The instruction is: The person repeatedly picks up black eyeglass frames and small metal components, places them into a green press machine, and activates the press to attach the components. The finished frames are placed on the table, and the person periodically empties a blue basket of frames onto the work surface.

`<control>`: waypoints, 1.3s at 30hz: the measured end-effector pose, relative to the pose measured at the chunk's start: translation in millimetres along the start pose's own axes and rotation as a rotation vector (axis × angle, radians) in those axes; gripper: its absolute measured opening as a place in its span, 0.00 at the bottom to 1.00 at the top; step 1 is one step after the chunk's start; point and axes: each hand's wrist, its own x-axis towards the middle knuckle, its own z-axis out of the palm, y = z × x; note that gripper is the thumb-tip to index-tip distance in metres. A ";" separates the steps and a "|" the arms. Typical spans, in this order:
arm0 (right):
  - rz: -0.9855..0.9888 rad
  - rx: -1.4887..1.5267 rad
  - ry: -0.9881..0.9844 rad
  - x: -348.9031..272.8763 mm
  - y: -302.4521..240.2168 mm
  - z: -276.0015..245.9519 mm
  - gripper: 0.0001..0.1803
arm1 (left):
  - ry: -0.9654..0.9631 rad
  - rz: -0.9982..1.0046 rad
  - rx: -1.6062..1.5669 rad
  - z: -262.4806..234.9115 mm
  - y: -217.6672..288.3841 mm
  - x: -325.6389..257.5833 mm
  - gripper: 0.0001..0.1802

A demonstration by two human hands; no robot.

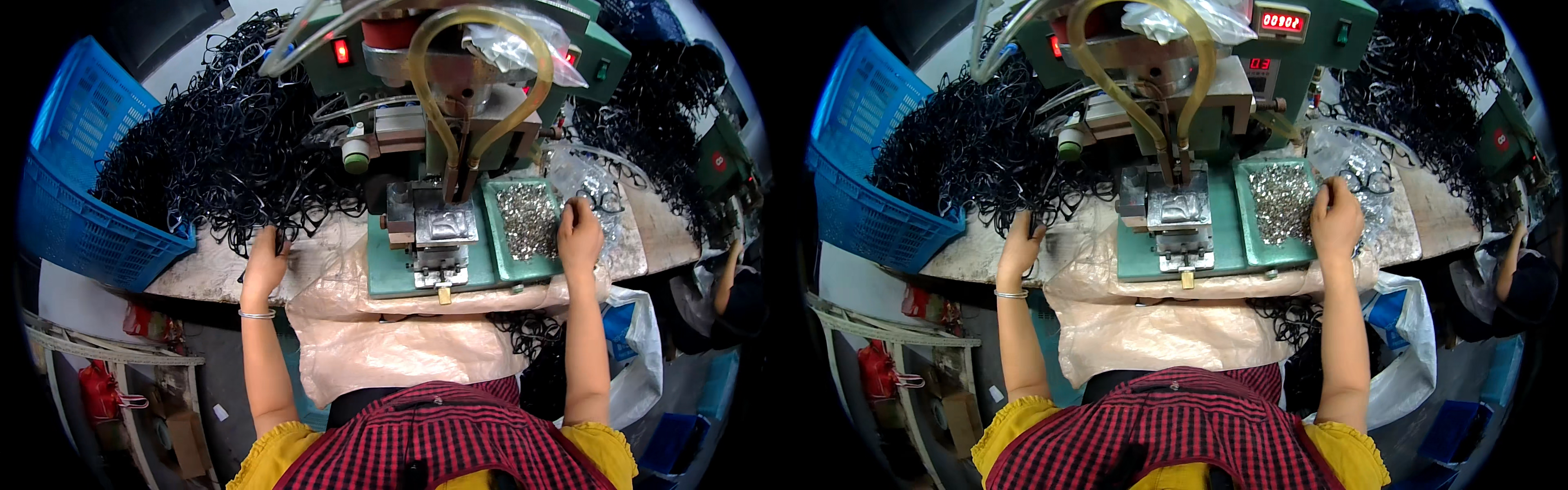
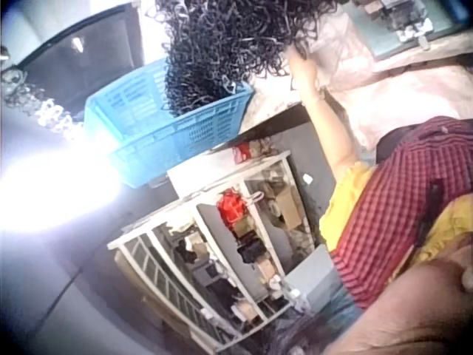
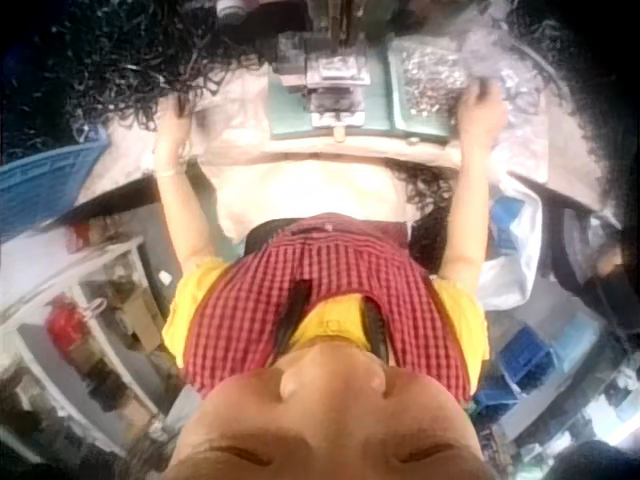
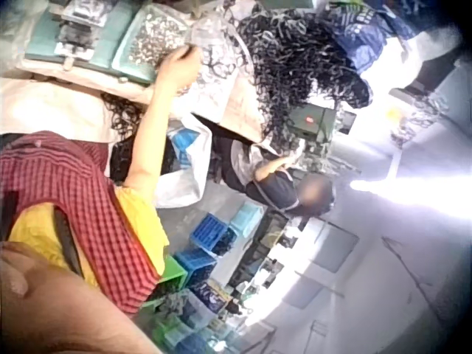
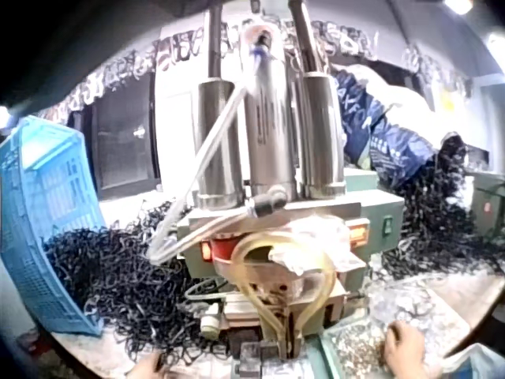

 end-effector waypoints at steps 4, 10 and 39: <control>-0.238 -0.012 -0.055 -18.9 -12.4 10.9 0.04 | 0.258 0.127 0.172 1.1 38.0 -11.3 0.09; 0.039 0.266 -0.083 -23.3 -29.8 20.3 0.06 | -0.555 0.016 -1.237 -33.2 220.8 -52.9 0.15; 0.505 0.968 0.014 -61.1 36.3 14.8 0.10 | 0.516 -0.344 -0.560 -69.7 79.7 -101.5 0.06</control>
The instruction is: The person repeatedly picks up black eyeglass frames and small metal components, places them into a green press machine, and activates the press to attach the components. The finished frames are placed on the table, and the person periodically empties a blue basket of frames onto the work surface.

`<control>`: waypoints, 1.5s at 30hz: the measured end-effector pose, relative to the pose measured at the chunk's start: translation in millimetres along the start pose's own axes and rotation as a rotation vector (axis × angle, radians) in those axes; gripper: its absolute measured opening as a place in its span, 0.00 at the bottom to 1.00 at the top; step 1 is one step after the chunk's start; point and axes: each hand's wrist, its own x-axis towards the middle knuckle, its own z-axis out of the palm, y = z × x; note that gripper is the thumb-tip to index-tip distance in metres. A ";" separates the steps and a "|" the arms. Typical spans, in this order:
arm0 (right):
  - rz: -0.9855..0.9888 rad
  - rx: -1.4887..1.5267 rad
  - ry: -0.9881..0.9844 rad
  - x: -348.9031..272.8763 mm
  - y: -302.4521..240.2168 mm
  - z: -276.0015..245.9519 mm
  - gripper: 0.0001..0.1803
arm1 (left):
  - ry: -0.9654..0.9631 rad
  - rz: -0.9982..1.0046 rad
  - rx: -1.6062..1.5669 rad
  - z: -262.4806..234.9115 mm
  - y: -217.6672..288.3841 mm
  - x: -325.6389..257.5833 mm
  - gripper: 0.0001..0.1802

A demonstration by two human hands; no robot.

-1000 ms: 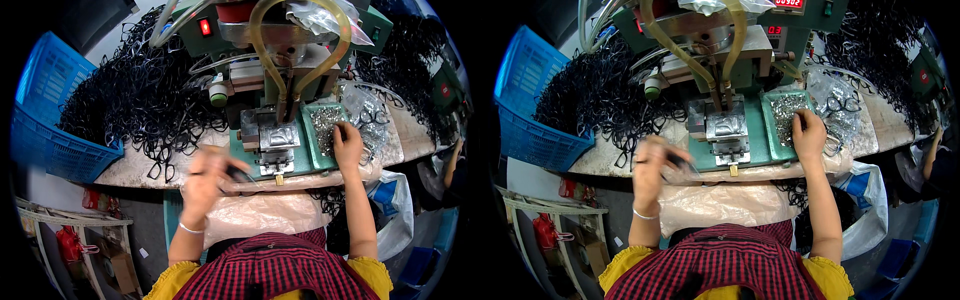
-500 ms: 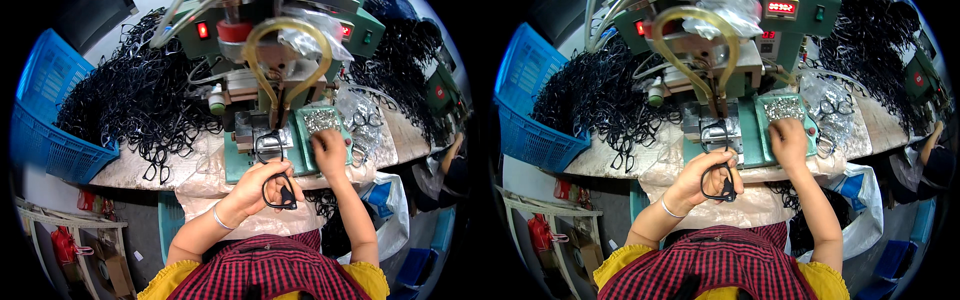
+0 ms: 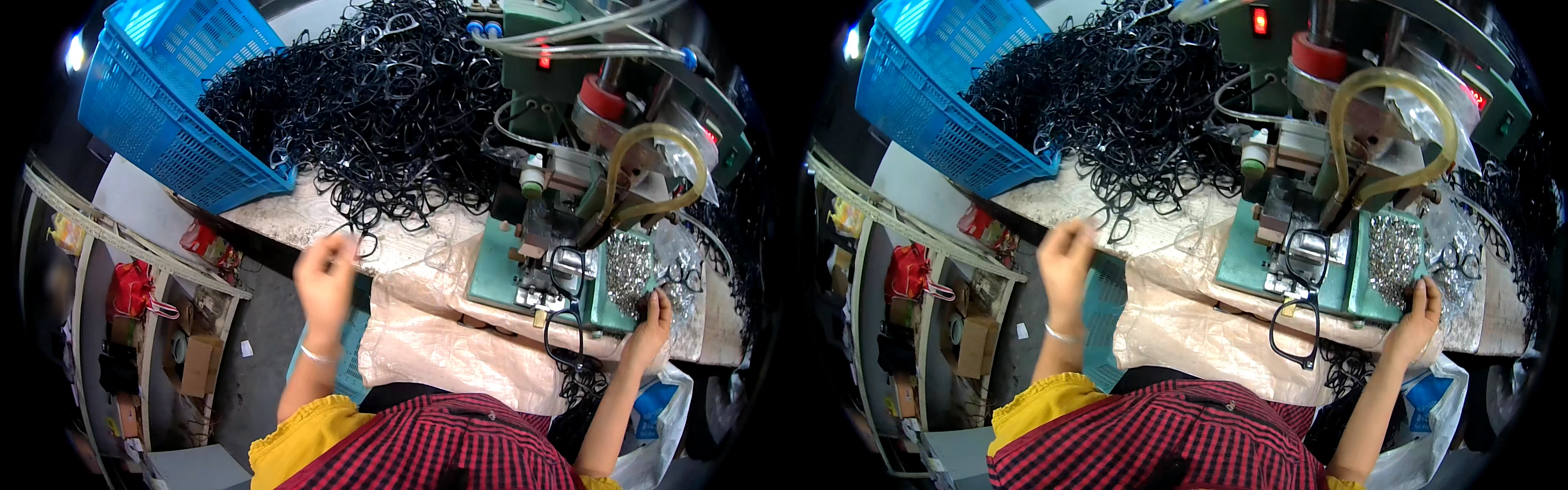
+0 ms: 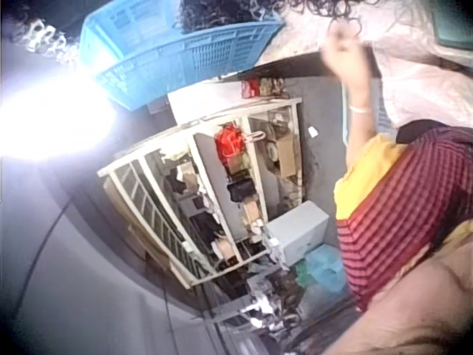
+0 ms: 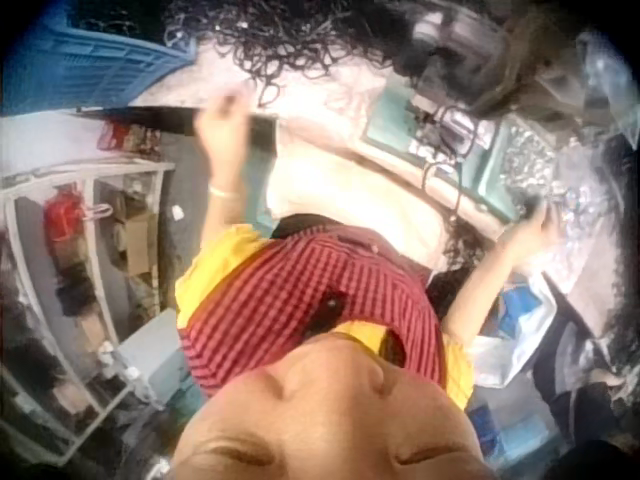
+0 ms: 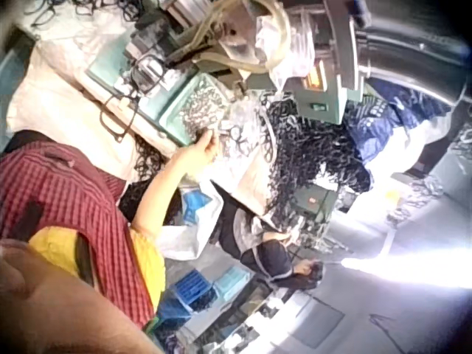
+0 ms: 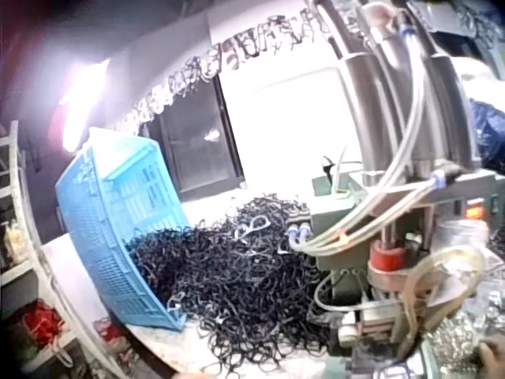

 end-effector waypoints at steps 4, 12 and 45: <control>-0.121 -0.250 0.020 10.0 2.6 55.6 0.12 | 0.016 0.670 0.651 -9.9 -11.0 84.7 0.05; -0.180 -0.406 -0.239 -16.9 -43.3 83.7 0.09 | -0.044 0.733 1.282 12.7 -95.1 172.3 0.16; 0.162 0.320 -0.438 -71.6 -129.8 167.1 0.29 | -0.245 0.098 -0.493 113.1 -14.1 82.0 0.14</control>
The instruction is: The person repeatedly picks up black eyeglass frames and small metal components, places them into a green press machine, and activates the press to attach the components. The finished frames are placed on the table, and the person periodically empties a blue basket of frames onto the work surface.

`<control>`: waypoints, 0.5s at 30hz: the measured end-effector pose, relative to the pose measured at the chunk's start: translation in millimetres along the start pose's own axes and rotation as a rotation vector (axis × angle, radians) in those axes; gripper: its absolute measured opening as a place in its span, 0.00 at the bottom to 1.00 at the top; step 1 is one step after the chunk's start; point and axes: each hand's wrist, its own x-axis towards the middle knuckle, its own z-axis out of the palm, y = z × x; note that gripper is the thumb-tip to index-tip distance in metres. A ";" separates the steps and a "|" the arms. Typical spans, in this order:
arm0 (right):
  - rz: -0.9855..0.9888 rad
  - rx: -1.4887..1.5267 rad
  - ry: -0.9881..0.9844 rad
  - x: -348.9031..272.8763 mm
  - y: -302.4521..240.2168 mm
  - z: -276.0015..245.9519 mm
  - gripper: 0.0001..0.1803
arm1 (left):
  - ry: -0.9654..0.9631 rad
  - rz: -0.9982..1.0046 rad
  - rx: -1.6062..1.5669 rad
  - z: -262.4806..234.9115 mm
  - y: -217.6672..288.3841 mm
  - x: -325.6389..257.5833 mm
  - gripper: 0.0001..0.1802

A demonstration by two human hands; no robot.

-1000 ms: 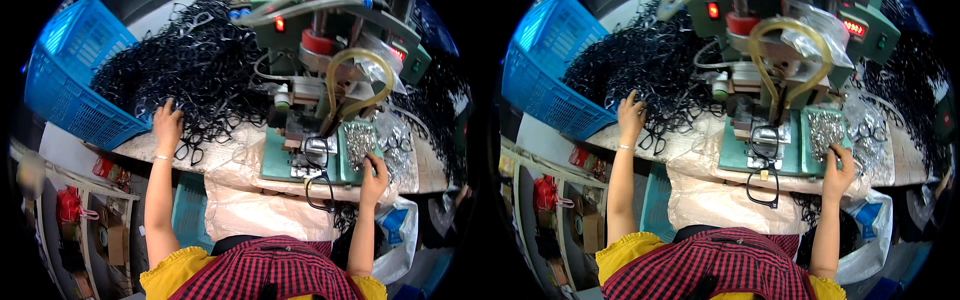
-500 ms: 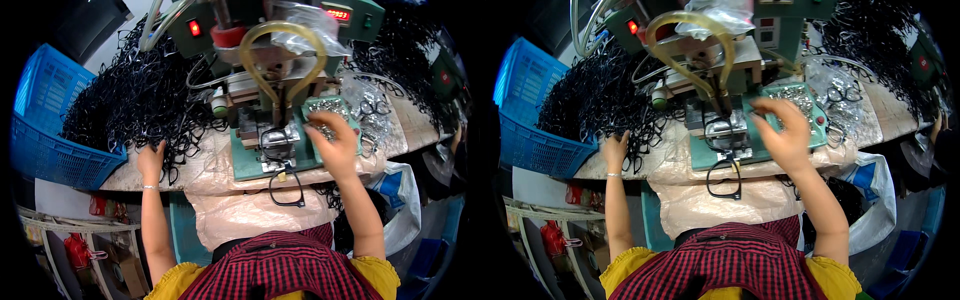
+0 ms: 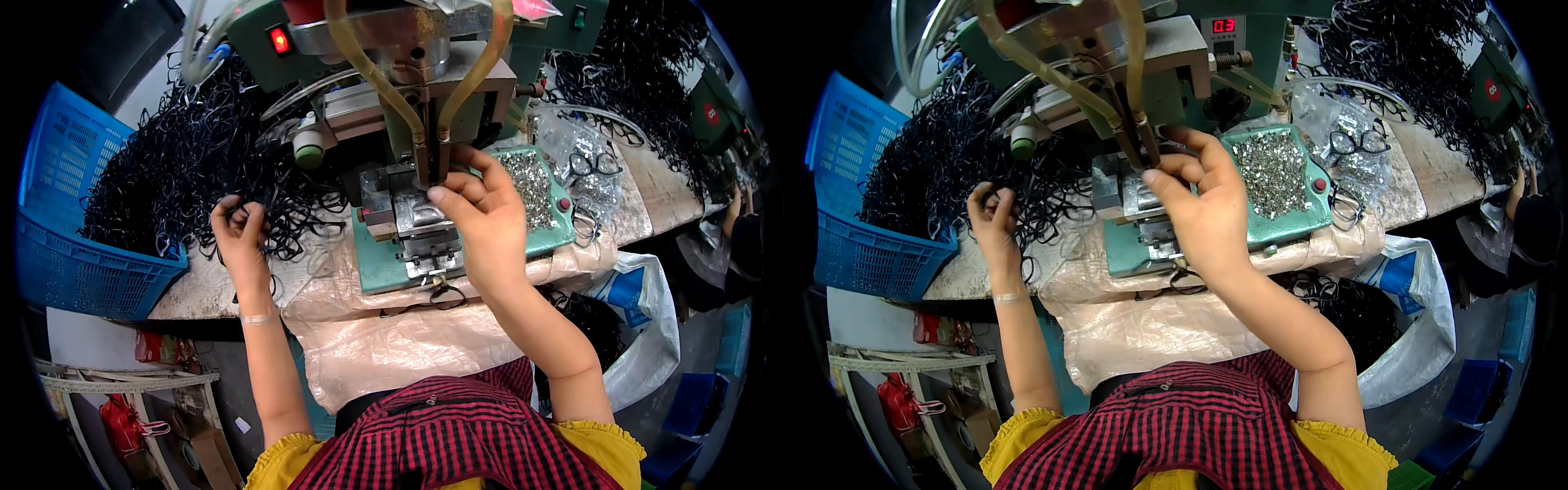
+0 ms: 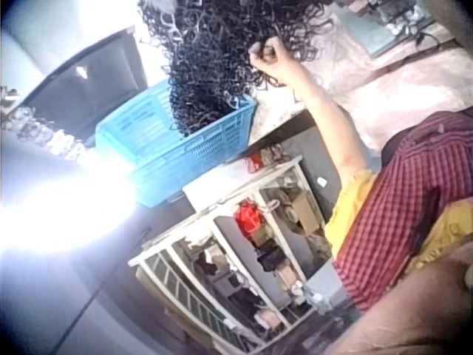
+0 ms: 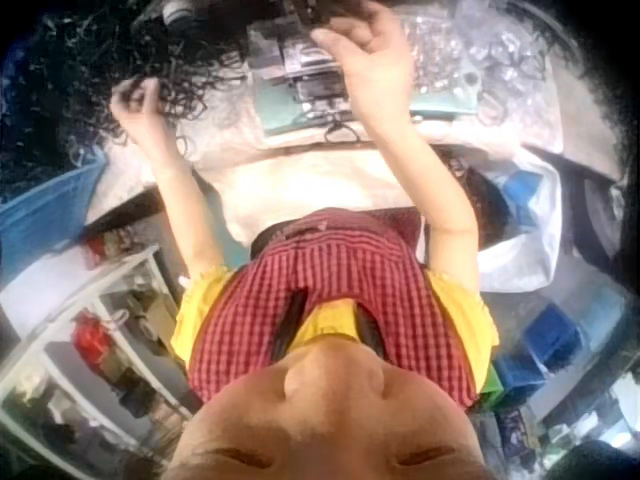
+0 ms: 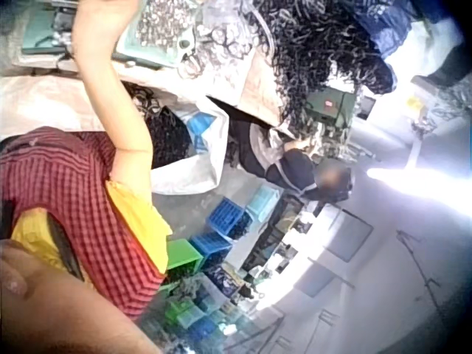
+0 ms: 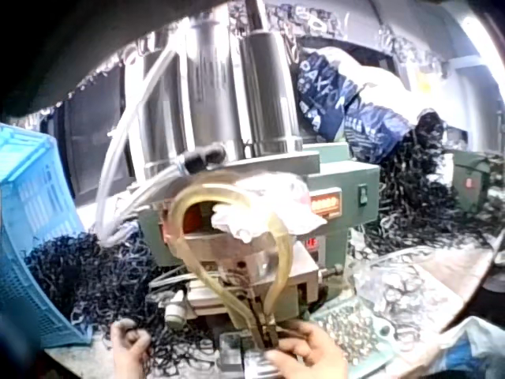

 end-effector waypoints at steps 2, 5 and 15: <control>-0.130 -0.213 -0.090 -7.5 -4.1 -9.9 0.29 | -0.131 -0.163 -0.310 31.4 49.9 -40.6 0.13; -0.359 -0.703 -0.095 6.1 -1.3 -56.6 0.19 | -0.640 -0.470 -0.436 76.0 93.0 -97.8 0.19; -0.432 -1.366 0.250 25.6 44.9 -153.0 0.09 | -0.815 -1.180 -0.734 138.7 79.2 -107.9 0.13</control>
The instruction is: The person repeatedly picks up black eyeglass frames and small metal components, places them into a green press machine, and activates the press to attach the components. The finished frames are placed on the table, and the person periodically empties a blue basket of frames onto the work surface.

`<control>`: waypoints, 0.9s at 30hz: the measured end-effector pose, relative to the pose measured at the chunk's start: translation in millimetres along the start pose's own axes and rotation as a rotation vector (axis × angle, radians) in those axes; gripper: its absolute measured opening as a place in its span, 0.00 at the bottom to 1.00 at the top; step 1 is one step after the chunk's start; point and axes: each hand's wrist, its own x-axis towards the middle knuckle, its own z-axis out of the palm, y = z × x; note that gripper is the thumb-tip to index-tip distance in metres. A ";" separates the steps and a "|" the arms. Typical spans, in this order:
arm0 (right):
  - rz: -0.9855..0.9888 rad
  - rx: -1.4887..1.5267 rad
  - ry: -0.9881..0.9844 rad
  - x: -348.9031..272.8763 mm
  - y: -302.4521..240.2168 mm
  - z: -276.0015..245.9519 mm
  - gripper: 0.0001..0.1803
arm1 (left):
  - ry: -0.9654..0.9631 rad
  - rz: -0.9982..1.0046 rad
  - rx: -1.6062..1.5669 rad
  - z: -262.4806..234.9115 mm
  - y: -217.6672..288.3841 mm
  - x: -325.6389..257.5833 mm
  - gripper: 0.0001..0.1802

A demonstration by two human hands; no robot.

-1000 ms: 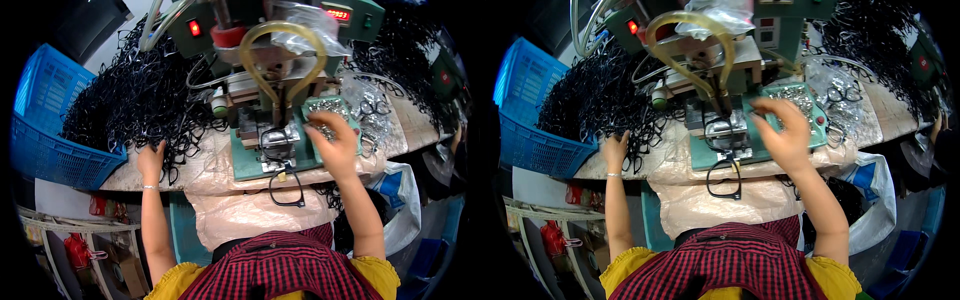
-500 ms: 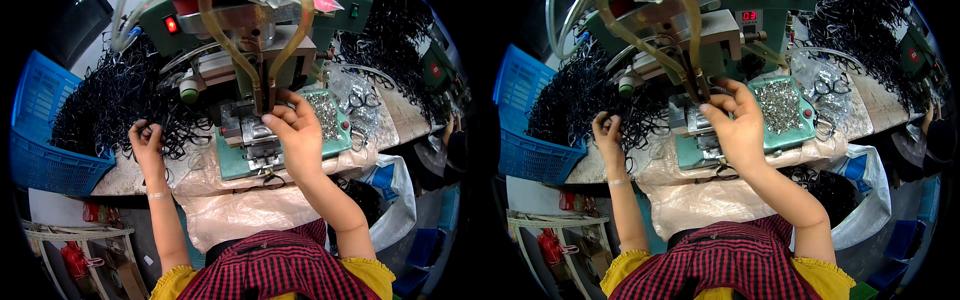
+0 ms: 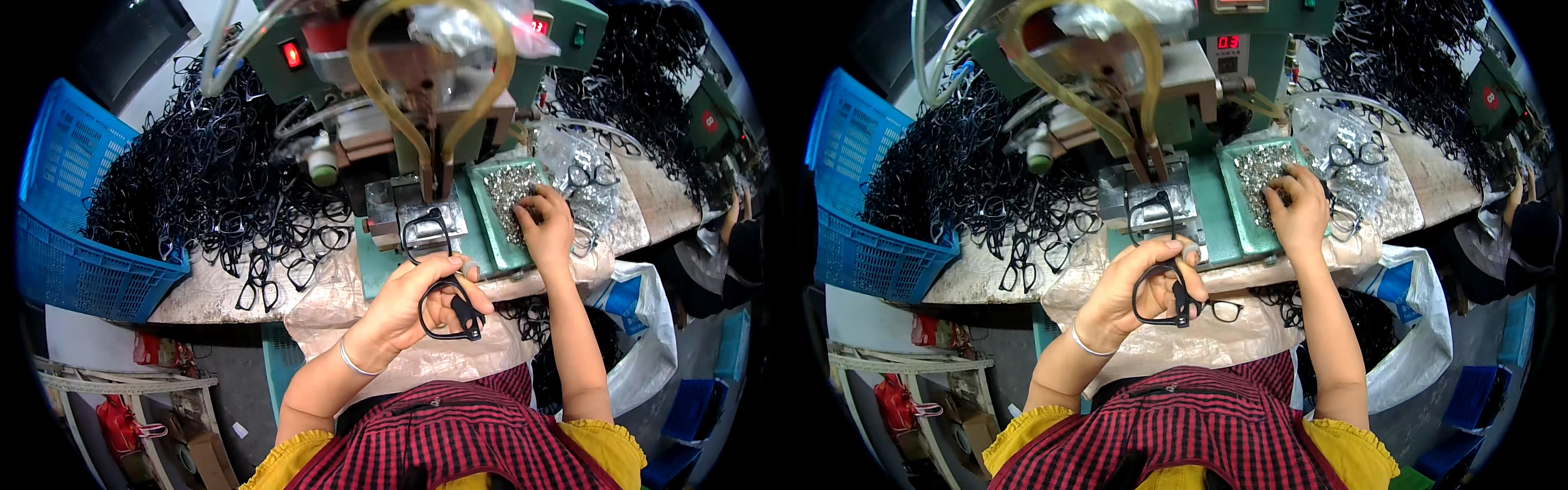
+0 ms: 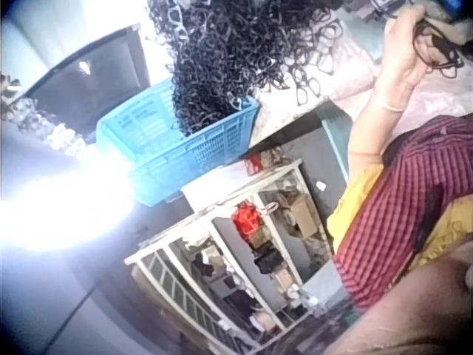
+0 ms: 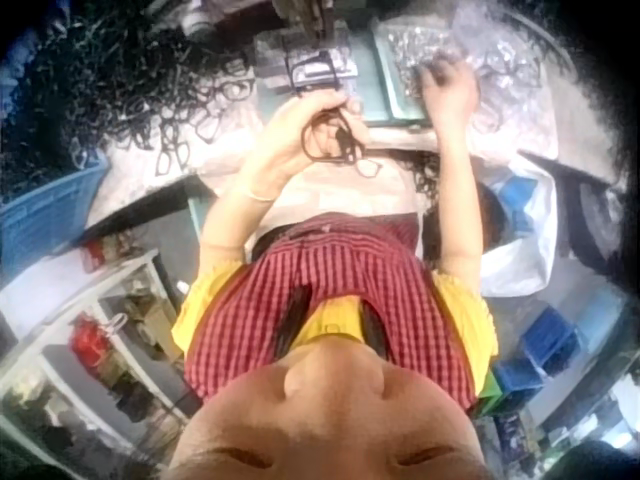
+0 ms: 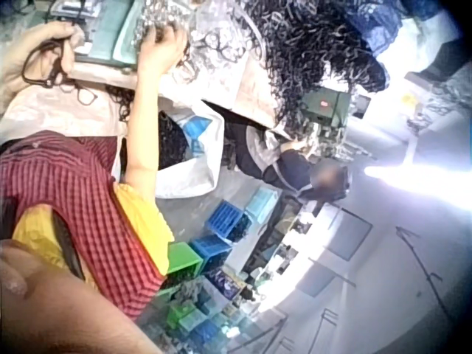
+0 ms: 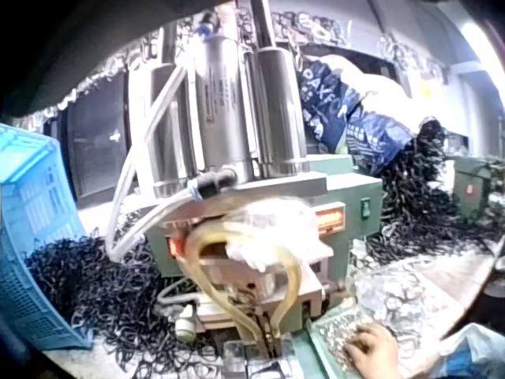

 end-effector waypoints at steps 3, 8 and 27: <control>-0.077 0.046 0.043 1.7 -4.3 2.8 0.08 | -0.020 0.012 -0.020 -0.3 0.2 0.5 0.13; -0.276 -0.107 -0.115 13.3 -19.4 8.7 0.11 | -0.144 0.031 0.118 -24.8 -10.6 -0.7 0.25; 0.235 0.651 0.005 0.4 -31.2 17.4 0.08 | 1.233 0.726 2.234 -127.3 66.3 -60.9 0.05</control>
